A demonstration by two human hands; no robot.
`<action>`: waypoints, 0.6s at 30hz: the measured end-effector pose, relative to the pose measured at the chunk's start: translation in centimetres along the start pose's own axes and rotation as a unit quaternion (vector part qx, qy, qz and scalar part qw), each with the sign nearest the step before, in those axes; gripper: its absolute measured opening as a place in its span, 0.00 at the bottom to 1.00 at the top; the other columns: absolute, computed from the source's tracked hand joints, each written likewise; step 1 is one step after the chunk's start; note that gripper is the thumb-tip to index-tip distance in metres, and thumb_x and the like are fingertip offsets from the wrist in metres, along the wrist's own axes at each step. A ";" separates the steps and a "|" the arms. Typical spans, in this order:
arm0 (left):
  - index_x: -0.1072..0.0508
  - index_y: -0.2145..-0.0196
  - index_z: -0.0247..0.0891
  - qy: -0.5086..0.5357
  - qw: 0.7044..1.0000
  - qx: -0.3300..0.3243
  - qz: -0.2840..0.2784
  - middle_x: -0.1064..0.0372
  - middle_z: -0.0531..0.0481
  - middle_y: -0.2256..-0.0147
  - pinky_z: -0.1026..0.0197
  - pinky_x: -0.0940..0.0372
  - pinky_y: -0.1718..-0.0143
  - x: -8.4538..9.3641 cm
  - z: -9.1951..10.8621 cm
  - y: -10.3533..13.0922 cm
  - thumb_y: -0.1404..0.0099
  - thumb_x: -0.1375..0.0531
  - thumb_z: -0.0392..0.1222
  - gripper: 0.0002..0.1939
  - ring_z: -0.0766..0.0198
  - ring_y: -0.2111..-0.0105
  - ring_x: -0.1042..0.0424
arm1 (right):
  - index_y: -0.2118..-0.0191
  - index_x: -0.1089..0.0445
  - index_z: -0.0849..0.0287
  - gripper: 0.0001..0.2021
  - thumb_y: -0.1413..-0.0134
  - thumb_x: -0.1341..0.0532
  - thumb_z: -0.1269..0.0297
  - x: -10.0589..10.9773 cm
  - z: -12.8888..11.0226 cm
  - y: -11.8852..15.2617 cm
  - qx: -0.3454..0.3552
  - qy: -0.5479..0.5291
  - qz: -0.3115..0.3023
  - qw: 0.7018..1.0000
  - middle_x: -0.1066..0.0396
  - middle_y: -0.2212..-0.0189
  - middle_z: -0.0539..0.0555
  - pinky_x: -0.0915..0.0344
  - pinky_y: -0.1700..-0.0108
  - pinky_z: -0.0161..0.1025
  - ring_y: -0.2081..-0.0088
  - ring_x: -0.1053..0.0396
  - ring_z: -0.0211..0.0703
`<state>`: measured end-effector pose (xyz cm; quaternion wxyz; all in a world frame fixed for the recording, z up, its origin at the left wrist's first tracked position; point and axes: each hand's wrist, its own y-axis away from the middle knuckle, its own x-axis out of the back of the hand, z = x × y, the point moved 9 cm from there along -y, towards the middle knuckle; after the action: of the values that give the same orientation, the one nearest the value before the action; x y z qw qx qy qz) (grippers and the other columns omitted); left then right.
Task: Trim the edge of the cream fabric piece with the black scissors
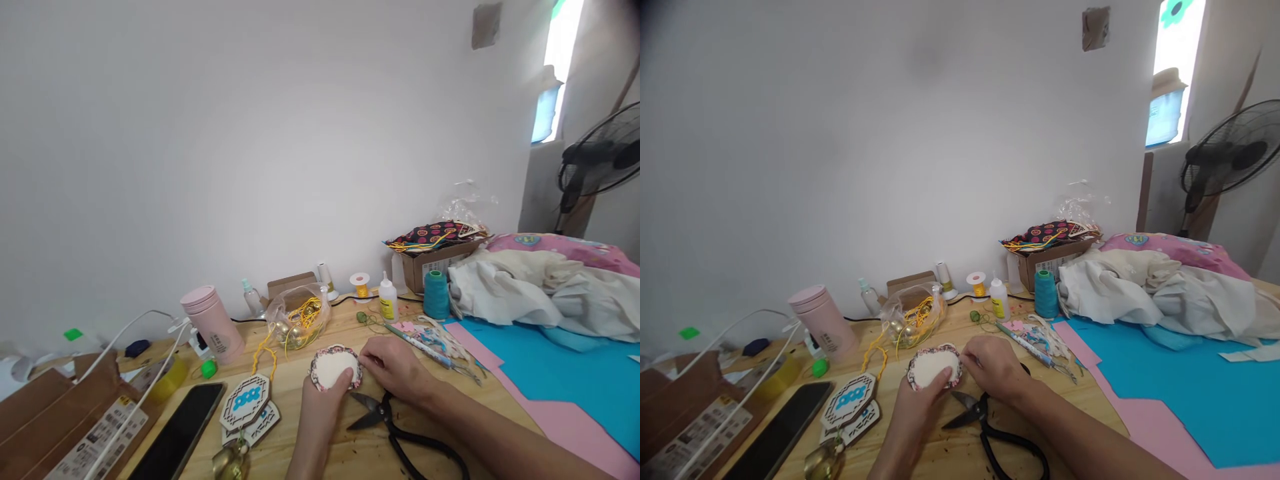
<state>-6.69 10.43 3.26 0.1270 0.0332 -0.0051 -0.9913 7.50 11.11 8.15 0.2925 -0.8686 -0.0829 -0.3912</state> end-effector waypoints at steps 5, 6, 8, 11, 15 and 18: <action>0.26 0.74 0.30 -0.017 1.000 0.018 0.013 0.26 0.45 0.76 0.60 0.34 0.72 0.5 -0.6 0.2 0.64 0.33 0.35 0.14 0.59 0.76 0.28 | 0.77 0.32 0.60 0.11 0.49 0.48 0.69 1.6 0.4 -0.2 -0.008 0.062 0.030 0.998 0.30 0.75 0.59 0.45 0.66 0.40 0.70 0.35 0.47; 0.26 0.75 0.30 -0.012 1.000 0.021 0.009 0.26 0.45 0.77 0.60 0.34 0.73 0.5 -0.7 0.2 0.64 0.33 0.35 0.14 0.59 0.77 0.28 | 0.76 0.32 0.61 0.11 0.48 0.49 0.69 2.2 1.1 -0.3 -0.029 0.067 0.047 0.996 0.30 0.74 0.60 0.46 0.66 0.41 0.69 0.35 0.48; 0.27 0.75 0.31 0.007 1.000 0.022 -0.003 0.26 0.45 0.77 0.60 0.34 0.72 0.3 -0.7 0.2 0.65 0.32 0.36 0.15 0.58 0.76 0.28 | 0.74 0.33 0.61 0.12 0.47 0.51 0.69 3.0 2.5 -0.3 -0.068 0.063 0.075 0.993 0.30 0.74 0.59 0.45 0.68 0.40 0.70 0.35 0.48; 0.27 0.71 0.31 0.048 0.998 0.021 -0.025 0.25 0.44 0.73 0.58 0.32 0.70 -0.1 -0.4 0.1 0.63 0.32 0.38 0.18 0.57 0.73 0.27 | 0.74 0.36 0.59 0.10 0.46 0.51 0.68 2.7 3.4 -0.2 -0.090 0.030 0.081 0.992 0.32 0.78 0.53 0.45 0.72 0.36 0.74 0.36 0.43; 0.29 0.66 0.32 0.106 0.993 0.021 -0.049 0.25 0.44 0.67 0.55 0.31 0.66 -0.6 0.4 0.3 0.59 0.32 0.39 0.20 0.57 0.67 0.27 | 0.78 0.42 0.58 0.13 0.44 0.55 0.69 1.7 3.0 -0.4 -0.088 -0.016 0.071 0.993 0.40 0.81 0.48 0.46 0.75 0.34 0.77 0.40 0.39; 0.30 0.64 0.33 0.129 0.990 0.019 -0.047 0.25 0.45 0.67 0.56 0.31 0.66 -0.7 0.8 0.5 0.58 0.32 0.38 0.21 0.58 0.67 0.27 | 0.82 0.45 0.57 0.16 0.44 0.55 0.67 1.3 2.5 -0.6 -0.071 -0.049 0.053 0.995 0.45 0.84 0.46 0.48 0.77 0.33 0.79 0.44 0.37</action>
<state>-5.97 10.10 4.08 0.0789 0.1632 -0.0055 -0.9834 9.74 12.88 8.04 0.2460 -0.9084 -0.0232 -0.3373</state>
